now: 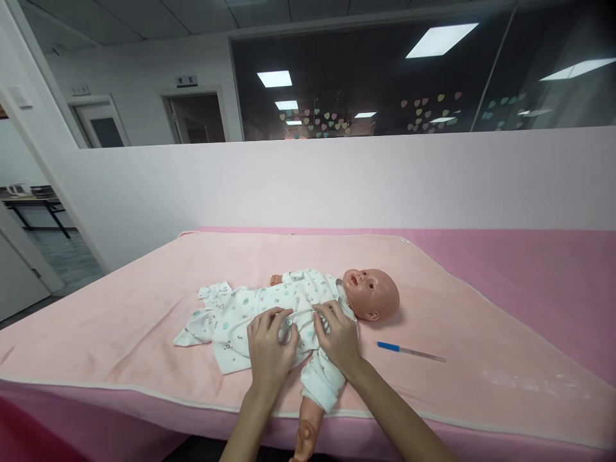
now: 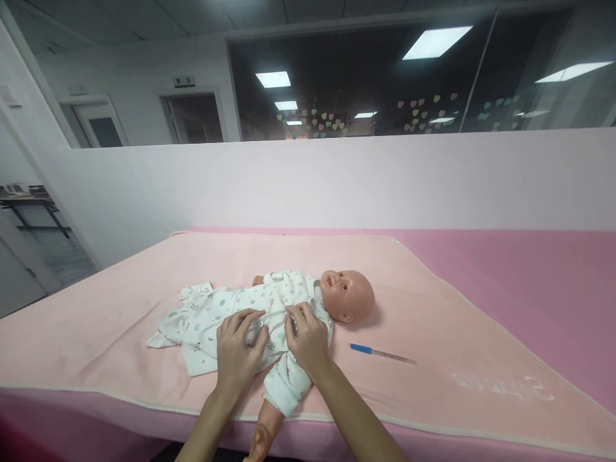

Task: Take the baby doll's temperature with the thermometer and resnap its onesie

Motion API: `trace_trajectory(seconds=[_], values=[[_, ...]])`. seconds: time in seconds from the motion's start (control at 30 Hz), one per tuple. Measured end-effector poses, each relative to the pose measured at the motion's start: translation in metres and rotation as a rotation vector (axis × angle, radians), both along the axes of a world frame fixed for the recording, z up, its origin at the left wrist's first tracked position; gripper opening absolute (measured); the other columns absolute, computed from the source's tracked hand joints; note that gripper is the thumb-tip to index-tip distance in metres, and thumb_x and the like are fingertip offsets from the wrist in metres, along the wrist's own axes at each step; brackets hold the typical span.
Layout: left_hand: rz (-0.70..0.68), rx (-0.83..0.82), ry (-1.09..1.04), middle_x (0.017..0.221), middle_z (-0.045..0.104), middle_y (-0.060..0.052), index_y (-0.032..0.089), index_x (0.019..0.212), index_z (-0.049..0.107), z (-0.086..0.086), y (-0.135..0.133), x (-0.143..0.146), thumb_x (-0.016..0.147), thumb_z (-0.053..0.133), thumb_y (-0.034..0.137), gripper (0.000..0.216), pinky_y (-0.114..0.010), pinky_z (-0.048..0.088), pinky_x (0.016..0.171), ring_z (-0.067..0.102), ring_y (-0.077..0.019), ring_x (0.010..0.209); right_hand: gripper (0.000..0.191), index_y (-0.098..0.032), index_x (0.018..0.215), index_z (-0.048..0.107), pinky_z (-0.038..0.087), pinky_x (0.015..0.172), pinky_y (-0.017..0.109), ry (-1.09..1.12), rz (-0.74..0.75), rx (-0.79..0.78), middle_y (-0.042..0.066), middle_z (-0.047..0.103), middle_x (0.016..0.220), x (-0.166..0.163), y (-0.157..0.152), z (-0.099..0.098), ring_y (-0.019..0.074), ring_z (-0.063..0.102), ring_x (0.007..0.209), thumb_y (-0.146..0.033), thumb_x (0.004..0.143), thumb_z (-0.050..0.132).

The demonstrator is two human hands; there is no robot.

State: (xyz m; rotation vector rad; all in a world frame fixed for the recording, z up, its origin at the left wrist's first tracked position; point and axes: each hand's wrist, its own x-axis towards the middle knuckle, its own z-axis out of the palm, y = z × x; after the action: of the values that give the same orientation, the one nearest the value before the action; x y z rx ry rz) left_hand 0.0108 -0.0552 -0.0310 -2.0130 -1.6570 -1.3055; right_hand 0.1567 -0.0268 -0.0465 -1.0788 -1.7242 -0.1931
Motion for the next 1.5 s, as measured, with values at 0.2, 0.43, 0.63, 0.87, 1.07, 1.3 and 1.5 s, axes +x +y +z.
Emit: trace_trajectory(seconds=[0.2, 0.43, 0.63, 0.87, 1.07, 1.3, 1.5], values=[[0.024, 0.030, 0.008, 0.099, 0.061, -0.004, 0.023, 0.097, 0.064, -0.003, 0.001, -0.001, 0.079, 0.053, 0.027, 0.022, -0.037, 0.036, 0.083, 0.052, -0.0216, 0.093, 0.023, -0.019, 0.090, 0.061, 0.042, 0.061, 0.021, -0.012, 0.012, 0.017, 0.003, 0.060, 0.080, 0.000, 0.001, -0.002, 0.0112, 0.057, 0.067, -0.019, 0.089, 0.038], [0.011, 0.046, 0.006, 0.096, 0.062, -0.005, 0.024, 0.096, 0.066, -0.003, 0.001, -0.003, 0.081, 0.051, 0.028, 0.021, -0.037, 0.037, 0.081, 0.053, -0.0208, 0.090, 0.024, -0.018, 0.090, 0.061, 0.043, 0.061, 0.021, -0.013, 0.015, 0.020, 0.004, 0.061, 0.079, 0.001, 0.003, -0.002, 0.0116, 0.058, 0.068, -0.019, 0.090, 0.037], [-0.012, 0.057, 0.011, 0.097, 0.061, -0.005, 0.026, 0.096, 0.066, -0.001, -0.002, -0.002, 0.081, 0.051, 0.026, 0.021, -0.037, 0.037, 0.082, 0.052, -0.0207, 0.092, 0.024, -0.019, 0.090, 0.061, 0.043, 0.060, 0.021, -0.017, -0.002, 0.016, 0.003, 0.061, 0.079, 0.001, 0.002, -0.001, 0.0115, 0.058, 0.068, -0.020, 0.089, 0.037], [-0.020, 0.011, -0.002, 0.099, 0.060, -0.006, 0.025, 0.093, 0.065, 0.001, -0.003, -0.002, 0.081, 0.050, 0.028, 0.019, -0.038, 0.036, 0.084, 0.052, -0.0219, 0.094, 0.023, -0.019, 0.090, 0.061, 0.043, 0.060, 0.021, -0.016, -0.014, 0.023, 0.003, 0.061, 0.079, 0.001, 0.001, 0.000, 0.0110, 0.058, 0.067, -0.019, 0.089, 0.038], [-0.038, -0.022, -0.012, 0.098, 0.059, -0.004, 0.025, 0.094, 0.064, 0.000, -0.003, -0.004, 0.082, 0.049, 0.028, 0.019, -0.036, 0.037, 0.082, 0.052, -0.0215, 0.094, 0.023, -0.019, 0.091, 0.062, 0.042, 0.057, 0.021, -0.052, -0.082, 0.054, 0.004, 0.062, 0.086, 0.002, -0.002, 0.001, 0.0114, 0.058, 0.067, -0.017, 0.087, 0.039], [-0.065, -0.052, -0.033, 0.092, 0.059, -0.004, 0.024, 0.093, 0.062, 0.000, -0.005, -0.004, 0.085, 0.045, 0.027, 0.019, -0.035, 0.036, 0.078, 0.051, -0.0206, 0.088, 0.032, -0.018, 0.107, 0.057, 0.043, 0.056, 0.020, -0.259, 0.048, 0.081, 0.007, 0.062, 0.105, -0.013, -0.008, 0.006, 0.0128, 0.061, 0.079, -0.012, 0.083, 0.037], [-0.037, -0.048, -0.007, 0.086, 0.062, -0.003, 0.023, 0.087, 0.060, -0.001, -0.003, -0.017, 0.083, 0.046, 0.027, 0.015, -0.036, 0.034, 0.080, 0.052, -0.0214, 0.086, 0.029, -0.019, 0.101, 0.059, 0.044, 0.057, 0.020, -0.247, 0.032, -0.008, 0.006, 0.065, 0.097, -0.012, -0.012, 0.009, 0.0130, 0.063, 0.075, -0.013, 0.084, 0.037]])
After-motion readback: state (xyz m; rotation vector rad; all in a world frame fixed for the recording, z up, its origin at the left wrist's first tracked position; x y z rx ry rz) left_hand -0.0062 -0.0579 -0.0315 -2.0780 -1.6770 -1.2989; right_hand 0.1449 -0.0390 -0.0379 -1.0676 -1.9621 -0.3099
